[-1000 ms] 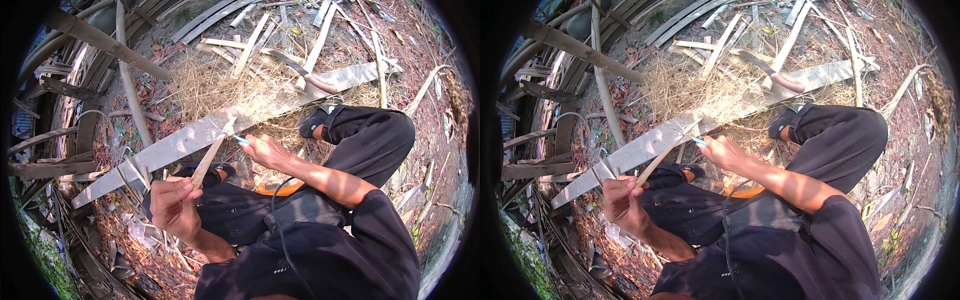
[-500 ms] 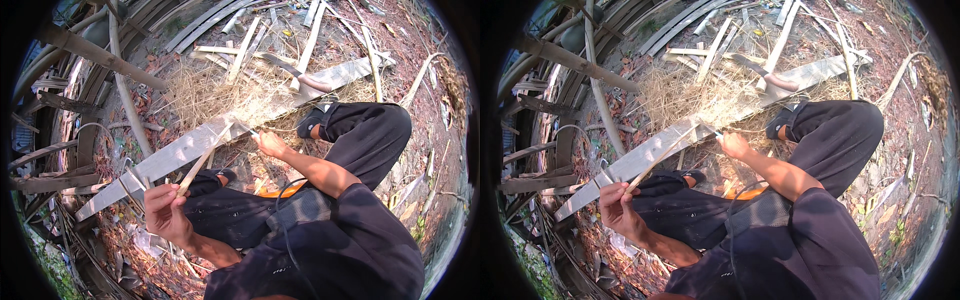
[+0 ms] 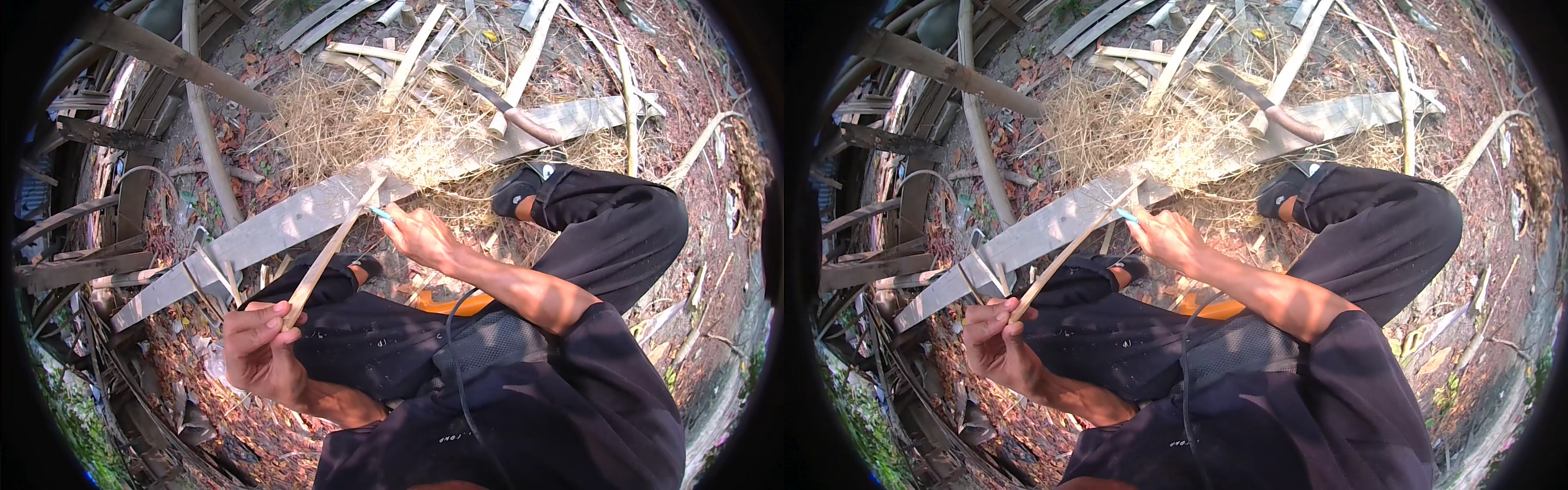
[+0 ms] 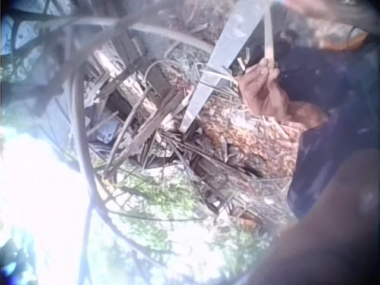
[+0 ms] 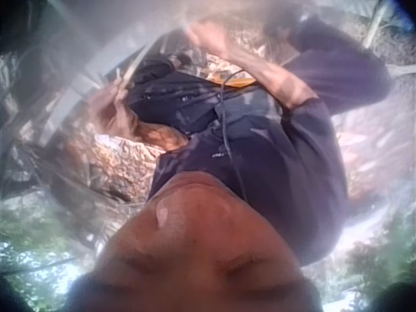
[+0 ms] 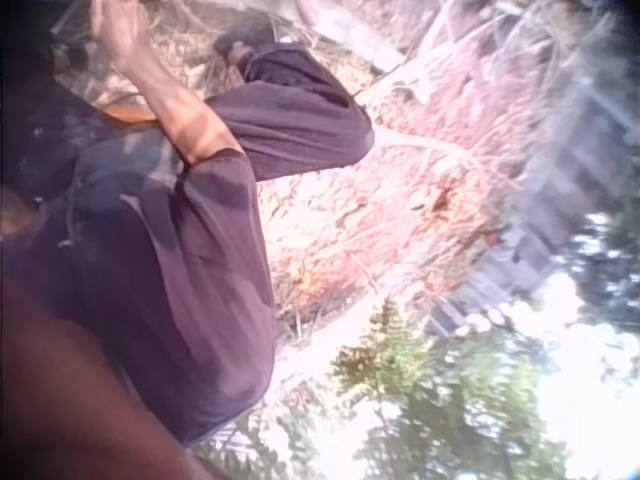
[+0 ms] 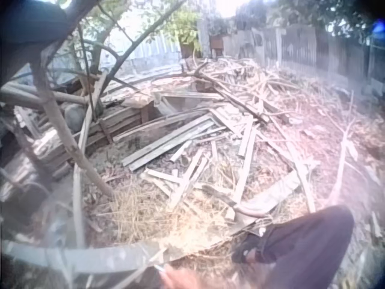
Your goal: The person sits cross-legged on the ground and uses a small knife to shave thin strips from a piece of wood held in their left hand. They repeatedly scrape the blade along the wood's surface, creating fine shavings that fall onto the ground.
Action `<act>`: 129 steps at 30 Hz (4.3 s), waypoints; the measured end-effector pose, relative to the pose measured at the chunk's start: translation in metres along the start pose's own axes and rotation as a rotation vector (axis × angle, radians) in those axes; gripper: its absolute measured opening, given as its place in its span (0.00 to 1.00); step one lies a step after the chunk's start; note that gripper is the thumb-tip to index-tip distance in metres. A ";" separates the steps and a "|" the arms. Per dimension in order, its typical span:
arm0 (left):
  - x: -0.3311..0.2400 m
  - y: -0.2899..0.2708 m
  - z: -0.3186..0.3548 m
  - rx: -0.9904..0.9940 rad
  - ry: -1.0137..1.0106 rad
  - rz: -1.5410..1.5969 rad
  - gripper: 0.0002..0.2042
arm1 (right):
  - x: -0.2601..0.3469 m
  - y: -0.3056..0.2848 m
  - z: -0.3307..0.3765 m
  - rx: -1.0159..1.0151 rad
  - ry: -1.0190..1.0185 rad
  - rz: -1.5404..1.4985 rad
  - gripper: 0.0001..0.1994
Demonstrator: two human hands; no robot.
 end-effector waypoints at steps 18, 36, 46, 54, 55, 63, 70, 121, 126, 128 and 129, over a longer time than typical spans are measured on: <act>-0.003 0.005 -0.001 0.046 0.037 0.010 0.11 | -0.062 0.019 -0.020 0.038 0.108 0.050 0.16; -0.015 0.024 -0.010 0.152 -0.016 -0.044 0.09 | -0.134 0.048 -0.064 -0.055 0.158 0.358 0.20; 0.009 -0.014 0.012 0.003 0.099 0.019 0.11 | -0.079 0.030 -0.031 -0.119 0.214 -0.139 0.17; 0.006 -0.010 0.010 -0.034 0.088 0.032 0.14 | -0.131 0.040 -0.027 -0.058 0.277 0.094 0.14; 0.008 -0.013 0.014 -0.033 0.095 0.013 0.14 | -0.122 0.033 -0.023 -0.079 0.324 0.003 0.13; 0.004 -0.007 0.010 -0.044 0.073 0.021 0.14 | -0.099 0.035 -0.034 -0.093 0.265 0.053 0.16; 0.005 -0.010 0.016 -0.071 0.052 0.034 0.13 | -0.064 0.027 -0.026 0.029 0.029 -0.017 0.15; -0.008 0.009 0.019 -0.006 0.018 -0.092 0.08 | -0.042 0.010 -0.021 0.036 -0.021 0.172 0.13; -0.009 0.012 0.014 -0.052 0.000 -0.052 0.08 | -0.090 0.020 -0.040 -0.122 -0.028 0.333 0.15; -0.008 0.009 0.017 -0.107 -0.014 -0.048 0.09 | -0.084 0.021 -0.046 -0.098 -0.053 0.360 0.16; -0.006 0.006 0.020 -0.130 -0.028 -0.037 0.09 | -0.074 0.019 -0.045 0.024 0.054 0.299 0.15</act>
Point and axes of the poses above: each hand's wrist, its own z-axis away from the middle knuckle, its own y-axis out of the palm, x = y × z, the point moved 6 cm from there along -z, towards the middle knuckle, and after that the axes turned 7 degrees about x, right-handed, at the moved point
